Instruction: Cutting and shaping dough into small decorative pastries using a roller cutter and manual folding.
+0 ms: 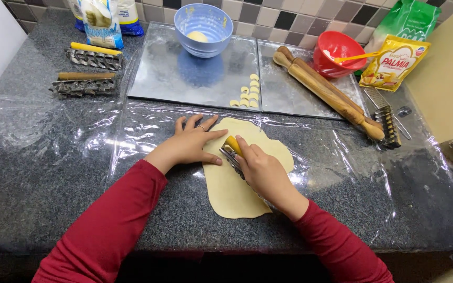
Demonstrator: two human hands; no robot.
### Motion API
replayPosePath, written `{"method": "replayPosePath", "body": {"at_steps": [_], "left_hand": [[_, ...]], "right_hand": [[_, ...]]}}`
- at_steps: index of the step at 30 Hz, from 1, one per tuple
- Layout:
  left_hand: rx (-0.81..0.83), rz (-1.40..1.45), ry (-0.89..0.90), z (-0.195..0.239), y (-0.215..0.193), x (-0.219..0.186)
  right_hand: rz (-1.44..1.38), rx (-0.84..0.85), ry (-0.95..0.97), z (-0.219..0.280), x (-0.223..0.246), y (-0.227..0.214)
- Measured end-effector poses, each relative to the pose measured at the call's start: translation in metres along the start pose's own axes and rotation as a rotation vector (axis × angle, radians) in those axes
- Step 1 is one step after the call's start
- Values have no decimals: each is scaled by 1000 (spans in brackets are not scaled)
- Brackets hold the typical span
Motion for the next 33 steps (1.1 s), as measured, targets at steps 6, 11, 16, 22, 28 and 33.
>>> {"method": "replayPosePath", "body": {"at_steps": [6,11,16,22,28,33], "left_hand": [[5,-3,-8,0,2,1],[9,-10,-11,0,1,0],[10,-18,-14,1,-1,-1],[7,-13,-11,3,-2,-2],[5,3,-12,2,-1,-2],[-3,-1,-6,1,0,0]], "right_hand": [[-20,28,23,-1,-5,9],[-36,48,37,-2,-5,9],[-29,51,37,-3,-1,5],[3,46,5,-4,5,3],[54,32,-14,-4,9,6],[67,61,33,-3,1,13]]}}
Point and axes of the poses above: each hand's wrist, its own z-axis away from the middle knuckle, its own y-axis out of the palm, x = y × z, the point moved 10 cm from there along -z, towards the middle knuckle, and after that the axes turned 9 degrees about -z, right-handed, at the moved point
